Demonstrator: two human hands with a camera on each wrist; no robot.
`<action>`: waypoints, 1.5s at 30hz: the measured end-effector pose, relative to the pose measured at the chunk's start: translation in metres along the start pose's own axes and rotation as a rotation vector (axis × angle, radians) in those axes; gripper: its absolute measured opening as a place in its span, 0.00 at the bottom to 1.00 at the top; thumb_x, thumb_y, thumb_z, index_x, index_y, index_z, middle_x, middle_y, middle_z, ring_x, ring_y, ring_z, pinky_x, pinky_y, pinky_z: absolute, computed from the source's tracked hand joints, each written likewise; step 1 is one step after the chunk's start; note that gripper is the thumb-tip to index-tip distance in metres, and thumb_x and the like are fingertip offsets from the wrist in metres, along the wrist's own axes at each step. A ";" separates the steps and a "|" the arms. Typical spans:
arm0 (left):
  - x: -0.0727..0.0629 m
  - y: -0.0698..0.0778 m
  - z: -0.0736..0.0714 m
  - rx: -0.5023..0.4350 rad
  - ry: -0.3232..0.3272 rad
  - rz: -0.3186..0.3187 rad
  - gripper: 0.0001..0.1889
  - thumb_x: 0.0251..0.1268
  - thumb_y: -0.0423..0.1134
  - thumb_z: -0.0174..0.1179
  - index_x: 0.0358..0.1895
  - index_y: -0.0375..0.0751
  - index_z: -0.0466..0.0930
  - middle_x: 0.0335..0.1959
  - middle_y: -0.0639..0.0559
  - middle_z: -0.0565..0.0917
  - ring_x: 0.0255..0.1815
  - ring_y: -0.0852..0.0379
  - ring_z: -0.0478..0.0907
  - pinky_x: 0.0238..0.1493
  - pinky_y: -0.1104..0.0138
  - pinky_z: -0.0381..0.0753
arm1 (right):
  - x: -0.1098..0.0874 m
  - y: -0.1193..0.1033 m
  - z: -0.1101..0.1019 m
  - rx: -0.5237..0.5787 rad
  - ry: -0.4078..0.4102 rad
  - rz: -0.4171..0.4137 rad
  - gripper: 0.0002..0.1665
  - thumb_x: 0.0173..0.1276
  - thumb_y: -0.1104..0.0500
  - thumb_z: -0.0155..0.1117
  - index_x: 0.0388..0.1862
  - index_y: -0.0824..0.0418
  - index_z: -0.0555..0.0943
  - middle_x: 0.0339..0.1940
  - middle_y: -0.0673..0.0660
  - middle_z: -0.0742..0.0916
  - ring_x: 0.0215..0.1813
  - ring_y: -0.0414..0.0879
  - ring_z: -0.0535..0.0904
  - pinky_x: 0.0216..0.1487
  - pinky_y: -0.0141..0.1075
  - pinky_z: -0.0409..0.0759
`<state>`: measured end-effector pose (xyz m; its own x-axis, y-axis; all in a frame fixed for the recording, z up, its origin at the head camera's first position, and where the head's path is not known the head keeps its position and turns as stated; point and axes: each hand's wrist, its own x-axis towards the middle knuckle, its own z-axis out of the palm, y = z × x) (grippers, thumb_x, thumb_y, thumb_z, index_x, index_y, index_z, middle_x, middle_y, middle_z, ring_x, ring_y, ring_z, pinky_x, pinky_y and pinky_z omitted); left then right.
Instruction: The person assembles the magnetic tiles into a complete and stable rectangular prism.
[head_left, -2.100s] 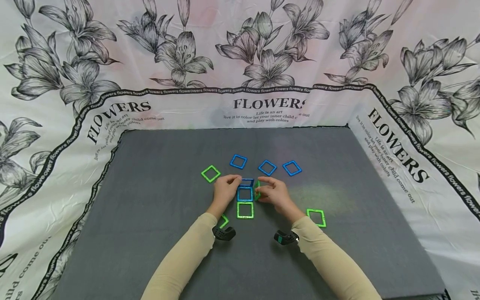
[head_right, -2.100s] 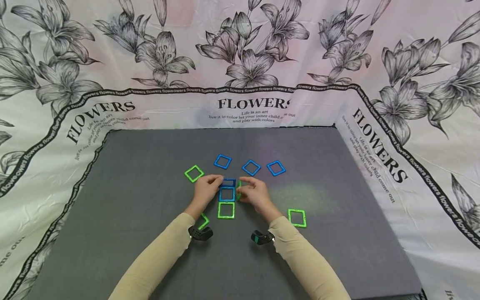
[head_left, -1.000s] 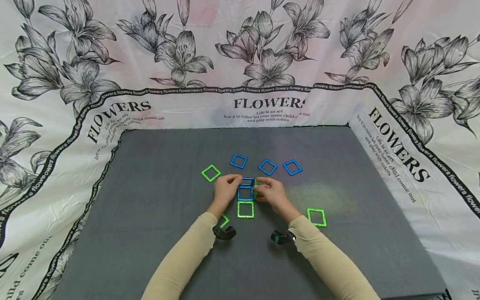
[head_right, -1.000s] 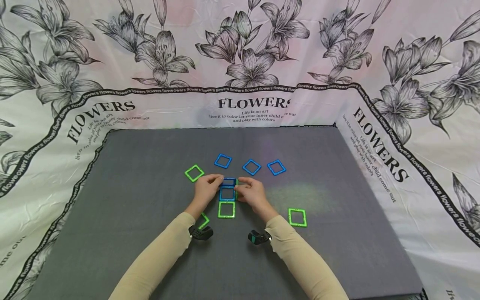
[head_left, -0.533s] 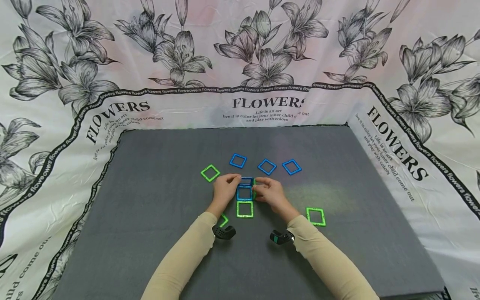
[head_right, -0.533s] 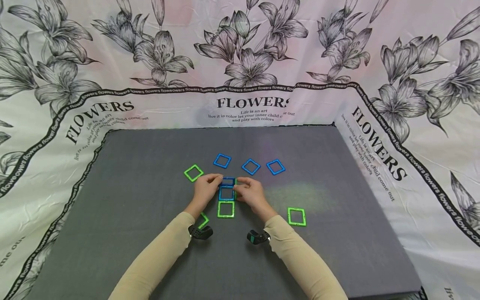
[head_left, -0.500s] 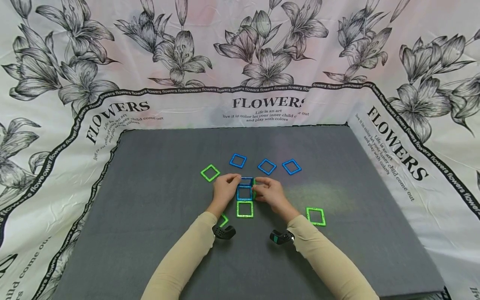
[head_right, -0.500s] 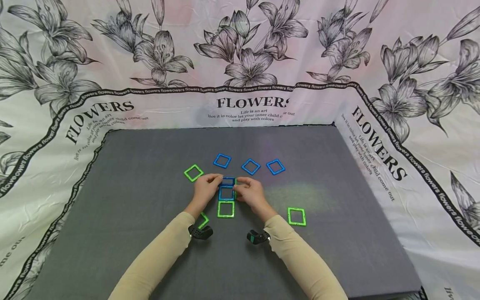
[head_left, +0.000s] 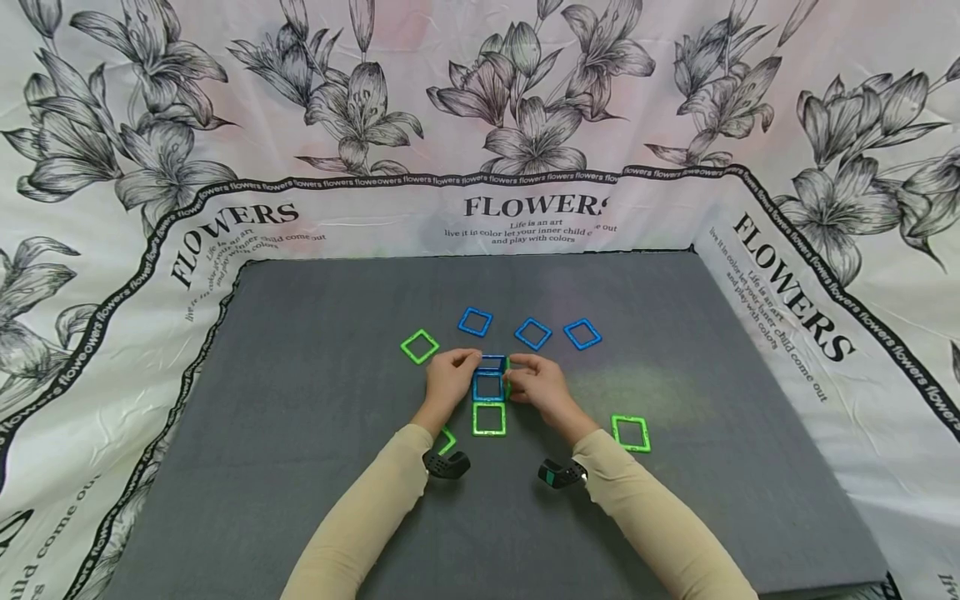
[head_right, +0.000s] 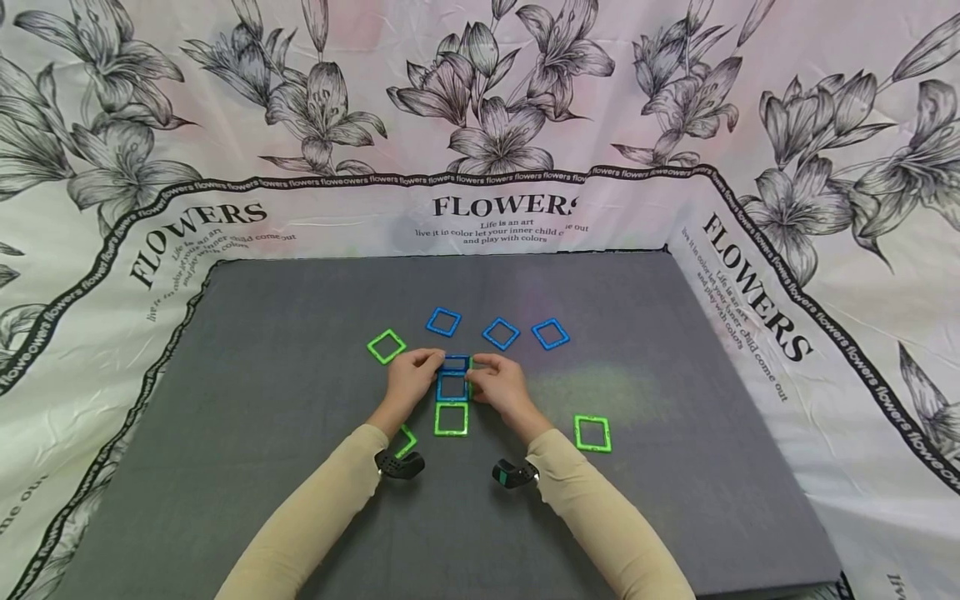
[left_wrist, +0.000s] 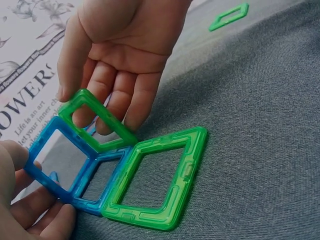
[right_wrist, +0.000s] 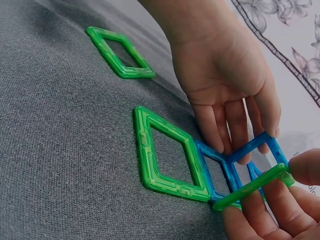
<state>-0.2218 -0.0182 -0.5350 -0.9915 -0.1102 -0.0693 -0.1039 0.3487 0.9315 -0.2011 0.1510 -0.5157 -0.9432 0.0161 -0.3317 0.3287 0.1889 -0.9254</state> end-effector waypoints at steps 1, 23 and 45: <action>0.000 0.000 0.000 0.003 0.002 -0.003 0.14 0.70 0.45 0.63 0.47 0.41 0.91 0.47 0.46 0.91 0.50 0.47 0.85 0.55 0.52 0.83 | 0.000 0.001 0.000 0.001 0.005 0.004 0.26 0.74 0.62 0.62 0.69 0.65 0.76 0.49 0.66 0.90 0.41 0.45 0.88 0.44 0.42 0.89; -0.003 -0.002 0.003 0.016 -0.008 -0.016 0.16 0.72 0.50 0.60 0.48 0.44 0.91 0.47 0.48 0.90 0.51 0.48 0.85 0.54 0.52 0.82 | -0.004 0.003 -0.001 -0.001 -0.012 -0.023 0.25 0.75 0.63 0.59 0.69 0.66 0.75 0.49 0.66 0.89 0.43 0.46 0.88 0.45 0.41 0.88; -0.002 -0.004 0.004 0.018 -0.013 0.009 0.16 0.70 0.51 0.63 0.47 0.45 0.91 0.45 0.49 0.91 0.48 0.50 0.84 0.54 0.53 0.82 | -0.004 0.004 -0.008 0.014 0.015 -0.039 0.25 0.74 0.62 0.61 0.68 0.68 0.76 0.49 0.68 0.89 0.43 0.47 0.89 0.44 0.42 0.89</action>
<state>-0.2193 -0.0155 -0.5399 -0.9933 -0.0950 -0.0653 -0.0959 0.3662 0.9256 -0.1966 0.1595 -0.5164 -0.9559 0.0236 -0.2928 0.2923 0.1763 -0.9399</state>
